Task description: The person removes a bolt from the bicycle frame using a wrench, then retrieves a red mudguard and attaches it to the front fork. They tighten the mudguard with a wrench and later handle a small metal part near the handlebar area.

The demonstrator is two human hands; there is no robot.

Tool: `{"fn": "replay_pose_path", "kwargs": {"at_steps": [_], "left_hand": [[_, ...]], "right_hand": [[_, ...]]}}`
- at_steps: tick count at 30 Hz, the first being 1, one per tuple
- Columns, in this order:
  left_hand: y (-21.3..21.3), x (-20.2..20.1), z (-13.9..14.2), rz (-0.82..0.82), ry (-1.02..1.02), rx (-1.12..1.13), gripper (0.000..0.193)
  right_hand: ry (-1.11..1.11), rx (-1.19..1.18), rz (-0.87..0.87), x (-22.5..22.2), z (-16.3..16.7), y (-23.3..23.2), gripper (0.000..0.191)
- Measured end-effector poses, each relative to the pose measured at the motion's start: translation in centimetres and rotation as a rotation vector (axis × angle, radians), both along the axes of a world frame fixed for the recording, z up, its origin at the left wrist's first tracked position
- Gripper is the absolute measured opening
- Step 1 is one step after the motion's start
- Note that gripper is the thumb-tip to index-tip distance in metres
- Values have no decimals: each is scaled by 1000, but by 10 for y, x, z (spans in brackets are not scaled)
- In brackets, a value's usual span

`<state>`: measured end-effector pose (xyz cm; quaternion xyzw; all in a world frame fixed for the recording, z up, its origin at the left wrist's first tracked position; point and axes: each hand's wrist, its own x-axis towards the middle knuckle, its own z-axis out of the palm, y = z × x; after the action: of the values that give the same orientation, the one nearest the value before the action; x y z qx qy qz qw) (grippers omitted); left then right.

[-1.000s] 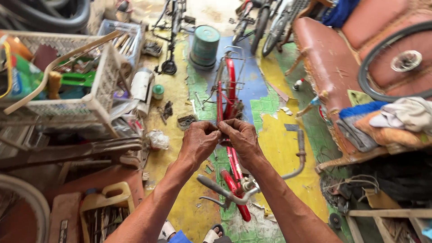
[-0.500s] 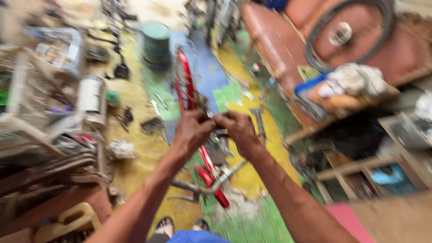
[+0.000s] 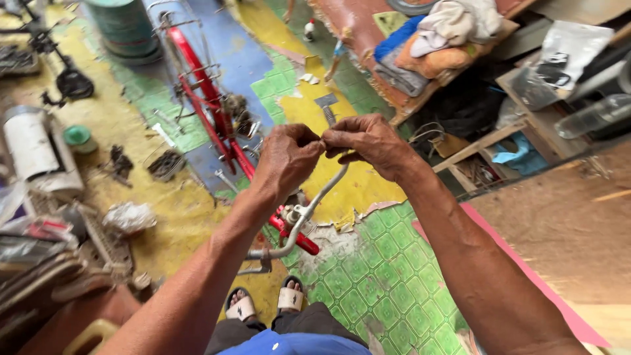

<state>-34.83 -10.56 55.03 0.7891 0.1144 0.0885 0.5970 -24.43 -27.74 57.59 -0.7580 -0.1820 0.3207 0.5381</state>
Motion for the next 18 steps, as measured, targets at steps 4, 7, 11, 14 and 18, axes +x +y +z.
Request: {"fn": "replay_pose_path", "kwargs": {"at_steps": [4,7,11,14,18], "left_hand": [[-12,14,5,-59,48,-41,31],[-17,23,9,-90,33,-33,32],[-21,34,12,-121,1,-12,36],[-25,47,12,-110,-75,10,39],[-30,68,10,-8,-70,45,35]], "right_hand": [[-2,-11,-82,2,4,-16,26],[12,22,-133,6,8,-26,25],[-1,52,-132,20,10,-34,24],[3,62,-121,35,12,-38,24],[17,46,-109,64,11,-39,23]]}}
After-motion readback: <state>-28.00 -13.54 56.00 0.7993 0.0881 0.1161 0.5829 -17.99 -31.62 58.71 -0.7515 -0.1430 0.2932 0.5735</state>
